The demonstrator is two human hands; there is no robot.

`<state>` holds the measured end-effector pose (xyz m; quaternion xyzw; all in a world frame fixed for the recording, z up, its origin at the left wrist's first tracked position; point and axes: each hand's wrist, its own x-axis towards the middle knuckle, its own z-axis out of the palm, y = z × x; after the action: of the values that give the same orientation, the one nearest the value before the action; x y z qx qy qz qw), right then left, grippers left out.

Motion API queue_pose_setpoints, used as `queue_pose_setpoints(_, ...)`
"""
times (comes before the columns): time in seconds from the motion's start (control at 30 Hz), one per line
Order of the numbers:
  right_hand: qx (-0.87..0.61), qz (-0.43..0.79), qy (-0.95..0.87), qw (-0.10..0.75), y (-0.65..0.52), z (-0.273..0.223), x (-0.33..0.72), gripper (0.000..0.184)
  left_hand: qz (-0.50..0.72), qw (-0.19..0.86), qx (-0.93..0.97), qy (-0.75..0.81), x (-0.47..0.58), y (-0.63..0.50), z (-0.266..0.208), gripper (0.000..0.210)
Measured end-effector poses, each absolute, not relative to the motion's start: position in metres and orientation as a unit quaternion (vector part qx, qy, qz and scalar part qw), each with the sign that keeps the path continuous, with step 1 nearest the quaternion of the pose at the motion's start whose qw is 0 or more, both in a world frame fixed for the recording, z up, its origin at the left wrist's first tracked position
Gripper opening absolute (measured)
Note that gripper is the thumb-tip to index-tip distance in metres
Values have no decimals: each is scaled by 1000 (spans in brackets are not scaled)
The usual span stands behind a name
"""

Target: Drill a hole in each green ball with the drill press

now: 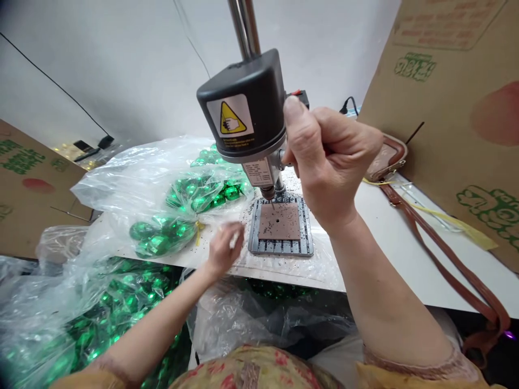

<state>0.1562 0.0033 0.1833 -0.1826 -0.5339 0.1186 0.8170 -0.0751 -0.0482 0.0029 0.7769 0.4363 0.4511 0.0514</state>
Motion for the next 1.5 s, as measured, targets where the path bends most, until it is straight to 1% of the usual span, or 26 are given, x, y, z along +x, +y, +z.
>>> queue_pose_setpoints(0.03, -185, 116, -532, 818, 3, 183, 156, 42, 443, 28, 749, 492, -80, -22, 12, 26)
queue_pose_setpoints(0.07, -190, 114, -530, 819, 3, 183, 156, 42, 409, 6, 730, 548, -85, 4, 19, 27)
queue_pose_setpoints(0.13, -201, 113, -535, 813, 3, 183, 157, 43, 306, -19, 699, 645, -94, 50, 31, 31)
queue_pose_setpoints(0.2, -202, 116, -544, 806, 3, 182, 157, 43, 208, -13, 697, 686, -100, 81, 36, 35)
queue_pose_setpoints(0.27, -199, 118, -547, 805, 2, 182, 158, 43, 165, -1, 706, 689, -103, 95, 38, 38)
queue_pose_setpoints(0.37, -197, 116, -544, 807, 2, 181, 159, 43, 173, 6, 714, 679, -106, 93, 39, 42)
queue_pose_setpoints(0.47, -190, 116, -547, 807, 2, 181, 159, 43, 278, 29, 713, 643, -107, 70, 44, 44)
queue_pose_setpoints(0.53, -186, 118, -549, 806, 2, 181, 159, 43, 370, 98, 713, 588, -105, 50, 46, 41)
queue_pose_setpoints(0.6, -184, 117, -550, 806, 2, 181, 158, 44, 429, 226, 696, 529, -97, 29, 46, 44)
queue_pose_setpoints(0.67, -190, 105, -550, 806, 2, 180, 158, 45, 456, 363, 652, 485, -85, 13, 41, 54)
queue_pose_setpoints(0.7, -198, 98, -552, 804, 2, 180, 158, 46, 461, 413, 631, 468, -78, 8, 37, 57)
queue_pose_setpoints(0.73, -208, 91, -554, 801, 2, 180, 158, 47, 462, 446, 616, 456, -71, 5, 33, 58)
queue_pose_setpoints(0.8, -224, 84, -559, 794, 2, 180, 159, 48, 462, 471, 605, 445, -57, 4, 23, 58)
queue_pose_setpoints(0.97, -219, 103, -556, 795, -1, 181, 160, 47, 461, 458, 614, 448, -35, 17, 7, 61)
queue_pose_setpoints(1.17, -198, 111, -563, 795, -1, 181, 160, 46, 426, 375, 669, 480, -28, 20, 8, 52)
queue_pose_setpoints(1.4, -190, 113, -557, 800, -2, 182, 159, 46, 413, 300, 697, 504, -15, 12, 6, 55)
queue_pose_setpoints(1.5, -195, 106, -560, 798, -2, 182, 159, 46, 421, 295, 693, 505, -10, 8, 3, 54)
